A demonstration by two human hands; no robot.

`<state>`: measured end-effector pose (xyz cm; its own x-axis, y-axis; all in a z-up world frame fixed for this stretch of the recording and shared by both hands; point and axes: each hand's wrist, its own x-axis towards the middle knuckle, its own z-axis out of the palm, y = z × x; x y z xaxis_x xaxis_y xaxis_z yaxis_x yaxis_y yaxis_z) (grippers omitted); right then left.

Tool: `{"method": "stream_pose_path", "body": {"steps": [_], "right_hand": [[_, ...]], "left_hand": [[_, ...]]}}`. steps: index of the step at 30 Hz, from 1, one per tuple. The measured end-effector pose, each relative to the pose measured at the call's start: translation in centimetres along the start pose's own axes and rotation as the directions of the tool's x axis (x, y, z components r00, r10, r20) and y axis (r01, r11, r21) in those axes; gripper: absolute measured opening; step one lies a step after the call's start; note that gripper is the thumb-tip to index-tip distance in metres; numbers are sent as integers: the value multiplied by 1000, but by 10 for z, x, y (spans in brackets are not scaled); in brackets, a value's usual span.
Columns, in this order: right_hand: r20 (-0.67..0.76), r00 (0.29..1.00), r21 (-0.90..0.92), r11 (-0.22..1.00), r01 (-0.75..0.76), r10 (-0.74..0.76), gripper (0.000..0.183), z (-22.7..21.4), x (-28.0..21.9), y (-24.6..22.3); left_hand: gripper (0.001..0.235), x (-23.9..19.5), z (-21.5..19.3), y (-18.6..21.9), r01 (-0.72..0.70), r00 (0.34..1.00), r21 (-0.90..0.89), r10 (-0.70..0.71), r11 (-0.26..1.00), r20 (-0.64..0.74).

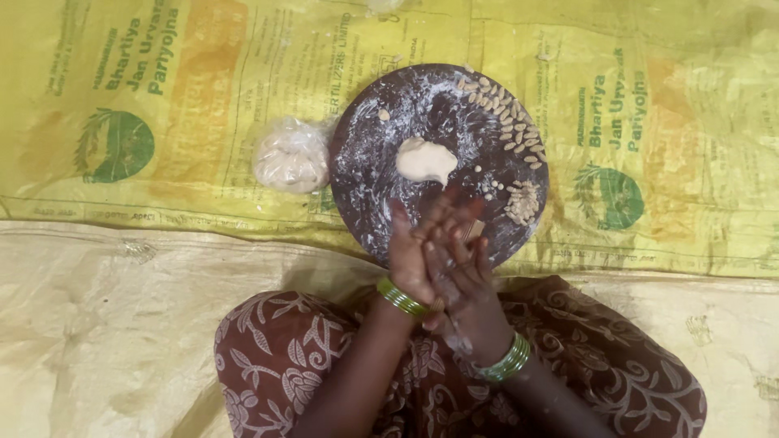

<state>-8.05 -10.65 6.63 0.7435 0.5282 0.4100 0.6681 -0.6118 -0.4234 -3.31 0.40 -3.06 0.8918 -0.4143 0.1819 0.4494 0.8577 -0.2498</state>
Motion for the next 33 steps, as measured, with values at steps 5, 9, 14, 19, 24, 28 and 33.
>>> {"method": "stream_pose_path", "body": {"steps": [5, 9, 14, 19, 24, 28, 33], "right_hand": [[-169, 980, 107, 987, 123, -103, 54, -3, 5, 0], [-224, 964, 117, 978, 170, -141, 53, 0, 3, 7], [-104, 994, 27, 1000, -10, 13, 67, 0, -3, 6], [-264, 960, 43, 993, 114, -98, 59, 9, 5, 25], [-441, 896, 363, 906, 218, -39, 32, 17, 3, 20], [-244, 948, 510, 859, -53, 204, 16, 2, -18, 10], [-226, 896, 500, 835, -229, 381, 33, 2, -21, 15]], "left_hand": [[99, 9, 66, 12, -124, 951, 341, 209, 932, -226], [92, 13, 62, -3, -36, 998, 205, 25, 978, 57], [91, 14, 51, -25, 28, 993, 188, -49, 982, 108], [92, 15, 74, -6, 16, 944, -33, -4, 999, 331], [109, 9, 89, 6, 103, 870, 412, 119, 905, -479], [121, 5, 77, -10, 316, 948, -209, -303, 925, 93], [97, -6, 82, 5, 102, 853, 481, 173, 871, -493]]}}
